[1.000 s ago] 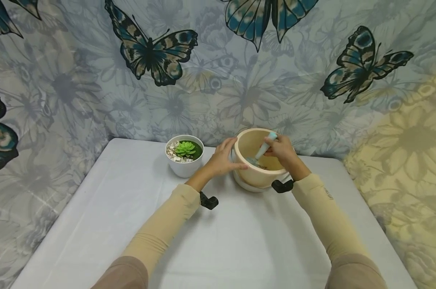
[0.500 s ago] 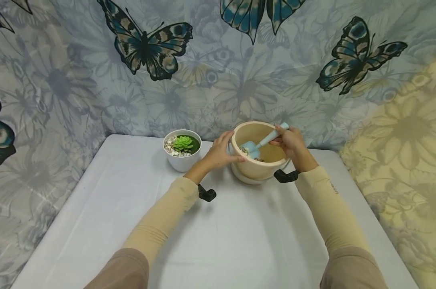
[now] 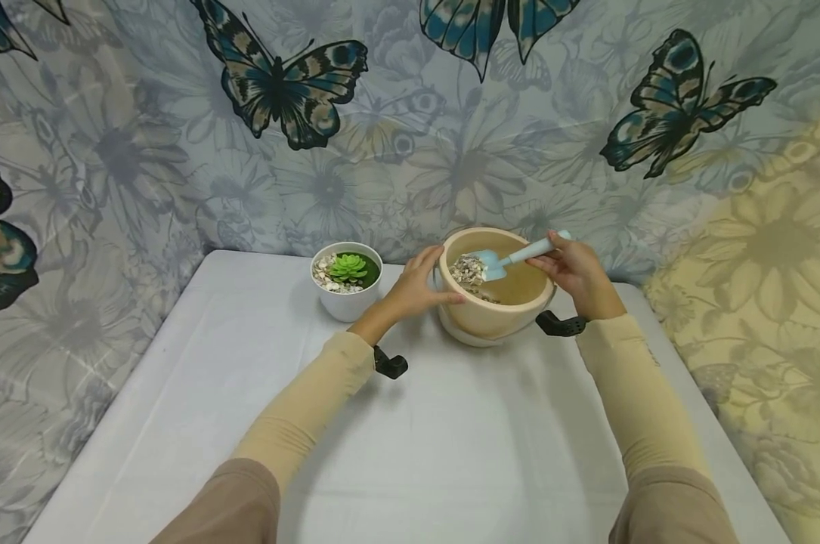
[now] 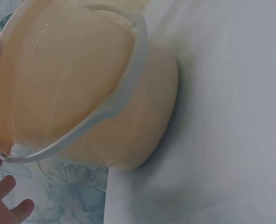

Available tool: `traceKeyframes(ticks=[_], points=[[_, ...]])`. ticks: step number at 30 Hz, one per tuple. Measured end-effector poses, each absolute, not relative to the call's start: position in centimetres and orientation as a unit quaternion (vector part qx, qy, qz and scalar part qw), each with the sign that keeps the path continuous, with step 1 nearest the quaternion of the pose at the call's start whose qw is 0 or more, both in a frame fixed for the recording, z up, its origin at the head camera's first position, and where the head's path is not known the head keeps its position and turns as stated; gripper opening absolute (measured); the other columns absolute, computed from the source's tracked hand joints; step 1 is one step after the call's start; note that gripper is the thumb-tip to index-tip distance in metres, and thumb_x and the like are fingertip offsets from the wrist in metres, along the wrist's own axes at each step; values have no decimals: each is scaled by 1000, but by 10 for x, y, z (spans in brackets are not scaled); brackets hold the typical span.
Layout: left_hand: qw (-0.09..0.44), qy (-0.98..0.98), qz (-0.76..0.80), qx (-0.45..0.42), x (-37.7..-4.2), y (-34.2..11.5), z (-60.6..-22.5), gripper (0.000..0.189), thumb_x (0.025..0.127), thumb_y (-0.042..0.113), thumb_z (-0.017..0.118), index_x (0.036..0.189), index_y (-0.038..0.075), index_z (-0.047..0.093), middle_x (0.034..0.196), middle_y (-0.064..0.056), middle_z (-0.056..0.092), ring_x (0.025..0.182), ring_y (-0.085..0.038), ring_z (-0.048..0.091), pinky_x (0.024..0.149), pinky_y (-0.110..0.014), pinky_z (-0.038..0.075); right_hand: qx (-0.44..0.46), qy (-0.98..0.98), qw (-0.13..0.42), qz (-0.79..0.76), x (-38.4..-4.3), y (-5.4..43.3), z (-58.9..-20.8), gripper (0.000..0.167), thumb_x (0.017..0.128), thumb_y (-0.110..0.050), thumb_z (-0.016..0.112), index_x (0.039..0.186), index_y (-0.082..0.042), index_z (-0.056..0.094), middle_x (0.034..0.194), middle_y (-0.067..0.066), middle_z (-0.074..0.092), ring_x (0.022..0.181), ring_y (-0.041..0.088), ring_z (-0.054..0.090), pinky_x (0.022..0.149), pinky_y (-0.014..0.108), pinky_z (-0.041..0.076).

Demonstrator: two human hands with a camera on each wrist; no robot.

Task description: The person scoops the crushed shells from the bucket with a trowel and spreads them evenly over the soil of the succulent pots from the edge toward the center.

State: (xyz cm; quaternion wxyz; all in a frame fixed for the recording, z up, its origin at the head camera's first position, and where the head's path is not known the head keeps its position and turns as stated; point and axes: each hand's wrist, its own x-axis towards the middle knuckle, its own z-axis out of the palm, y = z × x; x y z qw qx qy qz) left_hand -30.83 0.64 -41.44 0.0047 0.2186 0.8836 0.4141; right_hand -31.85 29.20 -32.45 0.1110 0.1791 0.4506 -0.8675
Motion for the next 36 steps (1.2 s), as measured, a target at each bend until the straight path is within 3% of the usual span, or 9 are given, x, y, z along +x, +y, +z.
traceKeyframes(ticks=[4, 10, 15, 18, 21, 23, 28, 32, 36], points=[[-11, 883, 414, 223, -307, 4, -415, 102, 77, 52, 78, 156, 20, 23, 162, -5, 22, 149, -33, 19, 117, -56, 26, 182, 437, 104, -875, -317, 298, -325, 19, 96, -16, 56, 114, -14, 50, 100, 15, 57, 105, 31, 67, 105, 37, 41], [-25, 877, 424, 224, -304, 2, -418, 101, 77, 49, 79, 155, 15, 25, 160, -9, 25, 148, -36, 19, 118, -58, 24, 189, 414, 98, -885, -314, 301, -328, 24, 95, -15, 58, 117, -17, 49, 101, 17, 57, 142, 26, 34, 106, 37, 42], [-26, 877, 422, 229, -303, 2, -419, 99, 79, 49, 78, 155, 15, 26, 160, -9, 25, 148, -36, 19, 118, -57, 24, 177, 408, 88, -891, -312, 302, -328, 16, 95, -17, 59, 111, -14, 55, 95, 19, 60, 144, 25, 30, 99, 38, 49], [-29, 877, 419, 232, -304, 2, -418, 98, 79, 49, 77, 155, 15, 26, 160, -9, 26, 148, -35, 20, 117, -57, 26, 164, 403, 83, -897, -310, 302, -326, 15, 94, -16, 60, 109, -13, 57, 95, 18, 61, 130, 29, 53, 92, 39, 54], [-32, 876, 422, 231, -303, 1, -416, 96, 79, 48, 78, 155, 16, 28, 159, -8, 27, 148, -34, 21, 117, -56, 26, 150, 403, 75, -900, -310, 300, -325, 14, 94, -16, 61, 107, -11, 56, 94, 18, 63, 98, 31, 70, 85, 39, 58], [-32, 876, 423, 230, -303, 0, -416, 95, 79, 48, 78, 154, 17, 29, 159, -8, 28, 148, -35, 21, 117, -57, 26, 144, 403, 72, -901, -309, 300, -324, 14, 95, -16, 60, 106, -11, 55, 94, 18, 63, 84, 31, 72, 85, 39, 58], [-35, 875, 425, 228, -301, -3, -412, 91, 80, 48, 77, 154, 19, 31, 157, -6, 31, 147, -38, 22, 117, -58, 26, 140, 403, 67, -902, -309, 297, -322, 15, 95, -17, 60, 108, -12, 55, 103, 17, 59, 79, 30, 72, 90, 38, 56], [-30, 878, 421, 228, -300, -4, -409, 92, 80, 49, 76, 154, 18, 30, 156, -6, 30, 147, -34, 24, 116, -57, 28, 141, 410, 63, -899, -311, 293, -320, 16, 94, -16, 61, 108, -12, 55, 107, 16, 57, 98, 31, 70, 89, 38, 57], [-31, 881, 413, 230, -298, -6, -404, 92, 81, 50, 75, 154, 17, 30, 157, -8, 30, 146, -32, 26, 116, -56, 29, 144, 414, 63, -896, -311, 289, -317, 17, 94, -17, 61, 108, -12, 55, 109, 15, 56, 137, 26, 44, 90, 37, 56]])
